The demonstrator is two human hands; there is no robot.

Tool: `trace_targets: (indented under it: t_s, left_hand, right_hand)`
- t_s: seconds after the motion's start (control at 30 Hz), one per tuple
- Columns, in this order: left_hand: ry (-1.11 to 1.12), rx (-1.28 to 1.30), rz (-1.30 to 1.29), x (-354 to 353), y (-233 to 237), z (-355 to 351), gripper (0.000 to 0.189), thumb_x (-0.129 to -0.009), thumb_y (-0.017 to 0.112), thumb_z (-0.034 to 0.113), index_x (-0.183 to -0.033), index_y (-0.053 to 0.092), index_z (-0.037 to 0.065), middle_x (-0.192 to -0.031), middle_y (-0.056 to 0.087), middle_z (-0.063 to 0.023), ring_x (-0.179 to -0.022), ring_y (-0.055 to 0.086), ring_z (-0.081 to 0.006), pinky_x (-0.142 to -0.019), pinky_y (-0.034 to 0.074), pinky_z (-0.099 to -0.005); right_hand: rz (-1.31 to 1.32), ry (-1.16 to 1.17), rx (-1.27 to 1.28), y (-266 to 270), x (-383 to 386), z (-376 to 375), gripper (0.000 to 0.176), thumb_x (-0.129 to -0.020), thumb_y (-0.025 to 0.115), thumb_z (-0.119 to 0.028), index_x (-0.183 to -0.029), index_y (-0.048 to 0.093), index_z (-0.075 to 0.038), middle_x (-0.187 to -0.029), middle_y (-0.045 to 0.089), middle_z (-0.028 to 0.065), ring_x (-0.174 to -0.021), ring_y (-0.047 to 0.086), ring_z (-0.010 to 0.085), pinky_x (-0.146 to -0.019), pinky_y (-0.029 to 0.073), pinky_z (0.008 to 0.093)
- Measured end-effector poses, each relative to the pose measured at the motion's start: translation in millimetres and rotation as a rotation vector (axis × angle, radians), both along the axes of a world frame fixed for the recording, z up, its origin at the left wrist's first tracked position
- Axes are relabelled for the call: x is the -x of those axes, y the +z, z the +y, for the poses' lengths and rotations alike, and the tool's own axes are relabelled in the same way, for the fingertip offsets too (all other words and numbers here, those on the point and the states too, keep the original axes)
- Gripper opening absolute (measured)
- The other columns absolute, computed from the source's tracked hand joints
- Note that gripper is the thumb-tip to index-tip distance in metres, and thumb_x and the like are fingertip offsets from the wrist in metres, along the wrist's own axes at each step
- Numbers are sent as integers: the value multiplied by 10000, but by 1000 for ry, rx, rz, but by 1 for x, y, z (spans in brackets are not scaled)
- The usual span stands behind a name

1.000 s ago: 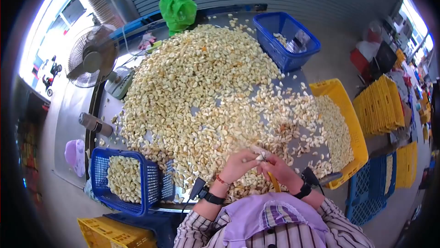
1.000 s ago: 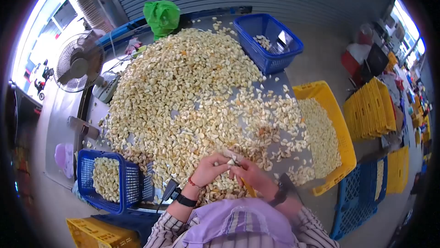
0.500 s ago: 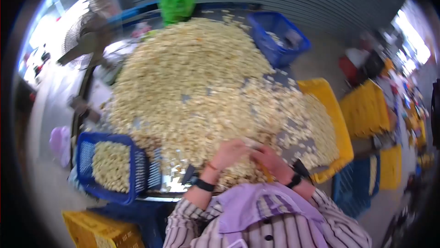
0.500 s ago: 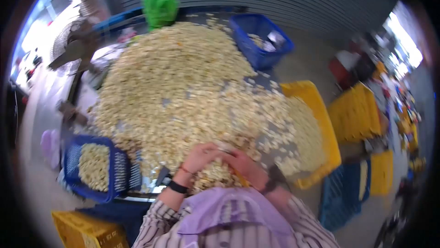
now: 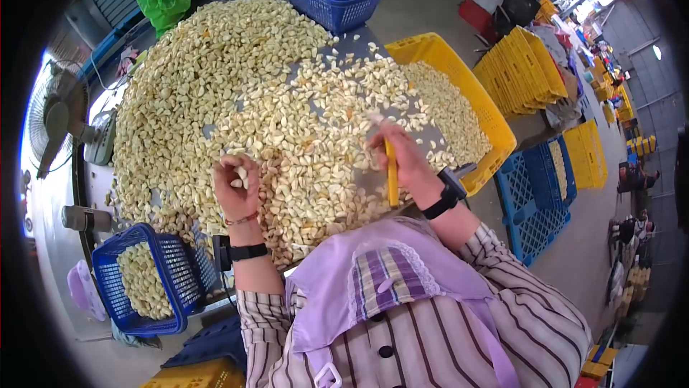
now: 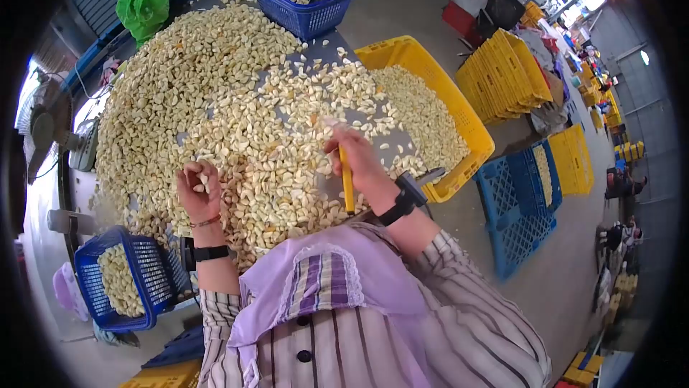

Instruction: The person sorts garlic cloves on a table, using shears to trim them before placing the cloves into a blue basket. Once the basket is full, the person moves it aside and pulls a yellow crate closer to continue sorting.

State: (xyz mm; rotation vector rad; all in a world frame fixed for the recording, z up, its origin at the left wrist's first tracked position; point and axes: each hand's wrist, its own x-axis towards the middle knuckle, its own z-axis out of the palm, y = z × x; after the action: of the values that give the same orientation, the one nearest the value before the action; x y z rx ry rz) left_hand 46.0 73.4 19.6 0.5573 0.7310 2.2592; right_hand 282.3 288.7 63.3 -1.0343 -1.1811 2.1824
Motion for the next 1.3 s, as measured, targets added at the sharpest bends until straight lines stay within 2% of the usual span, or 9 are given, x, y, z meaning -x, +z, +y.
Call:
trace_targets:
  t_s: [0.23, 0.37, 0.5, 0.53, 0.6, 0.7, 0.97, 1.13, 1.3]
  left_hand:
    - [33, -6, -291, 31, -25, -18, 243, -966, 460, 229, -1148, 518, 79, -736, 491, 1, -502, 344, -57, -364, 231, -166]
    - [450, 516, -113, 17, -7, -5, 298, -948, 469, 163, -1222, 501, 48, -803, 566, -11, -488, 349, -40, -373, 251, -166]
    - [569, 974, 733, 10, -47, 13, 266, -897, 580, 215, -1090, 639, 42, -732, 616, -22, -539, 472, -92, -513, 393, -236]
    - [340, 1279, 824, -20, -4, 29, 299, -867, 616, 209, -1125, 625, 57, -678, 617, -42, -522, 493, -96, -521, 423, -246]
    - [232, 1499, 1297, -42, -15, 50, 212, -859, 564, 280, -997, 644, 141, -724, 654, -113, -623, 630, -289, -563, 489, -398]
    - [288, 1555, 1434, -59, -20, 65, 186, -844, 559, 308, -900, 624, 143, -781, 660, -120, -696, 628, -343, -607, 499, -430]
    - [-176, 1707, 1238, -64, 23, 20, 321, -817, 608, 286, -1082, 646, 110, -784, 678, -105, -733, 655, -276, -676, 509, -359]
    - [351, 1762, 1022, -58, 30, -6, 243, -861, 584, 183, -1060, 654, 61, -786, 673, -107, -699, 648, -166, -616, 481, -285]
    - [289, 1581, 1211, -66, 5, 42, 228, -859, 592, 220, -1028, 658, 81, -769, 663, -120, -670, 639, -211, -593, 477, -323]
  right_hand:
    - [46, -145, 100, -13, -26, 18, 328, -886, 591, -383, -962, 517, -72, -777, 577, 70, -496, 498, 114, -404, 415, 275]
    - [83, -204, 200, -25, -40, 25, 310, -891, 592, -358, -1028, 546, -83, -762, 577, 65, -490, 486, 124, -405, 408, 287]
    - [-8, -190, 244, -28, -49, 31, 280, -900, 580, -335, -1059, 569, -105, -779, 572, 47, -482, 455, 118, -425, 383, 275]
    - [-6, -175, 264, -30, -50, 33, 277, -902, 577, -337, -1060, 571, -110, -783, 569, 44, -485, 459, 118, -430, 385, 278]
    - [-5, -120, 280, -37, -50, 39, 271, -903, 575, -346, -1048, 559, -118, -786, 558, 43, -495, 473, 120, -432, 388, 280]
    - [14, -69, 323, -39, -43, 45, 277, -898, 582, -352, -1025, 535, -110, -791, 559, 50, -506, 483, 119, -431, 387, 277]
    - [61, 104, 408, -31, -40, 64, 300, -901, 577, -367, -984, 502, -88, -761, 567, 48, -515, 492, 110, -428, 397, 274]
    - [63, 181, 455, -29, -39, 72, 313, -904, 567, -380, -1018, 509, -93, -763, 580, 48, -508, 498, 102, -423, 395, 265]
    - [55, 276, 463, -32, -34, 72, 318, -908, 564, -370, -1056, 516, -93, -770, 586, 55, -504, 506, 110, -419, 394, 269]
